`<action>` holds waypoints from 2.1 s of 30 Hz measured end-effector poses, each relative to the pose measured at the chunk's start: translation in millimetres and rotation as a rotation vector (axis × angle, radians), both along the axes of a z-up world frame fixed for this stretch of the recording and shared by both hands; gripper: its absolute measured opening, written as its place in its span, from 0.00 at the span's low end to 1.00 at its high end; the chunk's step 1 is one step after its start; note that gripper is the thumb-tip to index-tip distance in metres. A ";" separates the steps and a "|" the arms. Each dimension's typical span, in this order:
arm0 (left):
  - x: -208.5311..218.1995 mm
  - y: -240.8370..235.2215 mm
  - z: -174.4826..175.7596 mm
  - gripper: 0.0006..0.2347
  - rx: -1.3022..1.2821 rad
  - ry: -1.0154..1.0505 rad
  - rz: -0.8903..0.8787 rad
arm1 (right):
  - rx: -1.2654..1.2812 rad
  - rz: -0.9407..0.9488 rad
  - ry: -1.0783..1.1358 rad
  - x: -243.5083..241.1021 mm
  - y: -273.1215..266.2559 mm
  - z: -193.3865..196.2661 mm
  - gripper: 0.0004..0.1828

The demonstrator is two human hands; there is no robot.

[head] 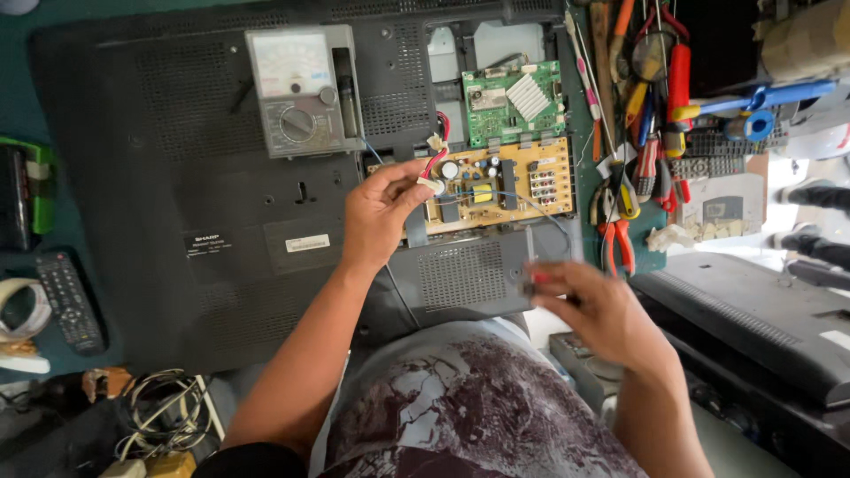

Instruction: The person works on the back of a disassembled television, using a multimeter to test components on the circuit board. They connect the multimeter probes to various points on the board and handle wires and connectors throughout the process.

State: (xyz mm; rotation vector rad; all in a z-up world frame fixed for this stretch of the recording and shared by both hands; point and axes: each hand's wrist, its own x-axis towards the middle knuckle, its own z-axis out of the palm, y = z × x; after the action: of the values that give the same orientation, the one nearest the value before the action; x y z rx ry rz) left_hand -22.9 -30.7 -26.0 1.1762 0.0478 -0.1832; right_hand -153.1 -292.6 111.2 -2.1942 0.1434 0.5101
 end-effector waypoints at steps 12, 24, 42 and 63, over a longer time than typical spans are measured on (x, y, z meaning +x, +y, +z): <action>0.1 1.9 -13.8 0.12 0.066 -0.048 -0.095 | -0.054 -0.188 -0.528 58.4 54.4 -68.2 0.25; -1.0 1.8 -5.1 0.18 -0.168 0.056 -0.025 | -0.137 0.046 -0.800 99.0 70.0 -72.3 0.18; 10.1 3.7 -21.5 0.19 -0.341 0.170 -0.068 | -0.107 0.134 -0.844 131.1 77.3 -63.2 0.11; 12.2 -12.7 -25.8 0.14 -0.294 0.093 -0.037 | -0.188 0.098 -0.870 130.3 75.6 -42.6 0.09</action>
State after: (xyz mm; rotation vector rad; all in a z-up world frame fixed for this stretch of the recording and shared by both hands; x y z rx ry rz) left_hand -10.7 -43.5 -51.8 0.8751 0.0781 -0.2686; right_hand -22.7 -216.9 68.6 -2.4161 -0.3977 -0.4478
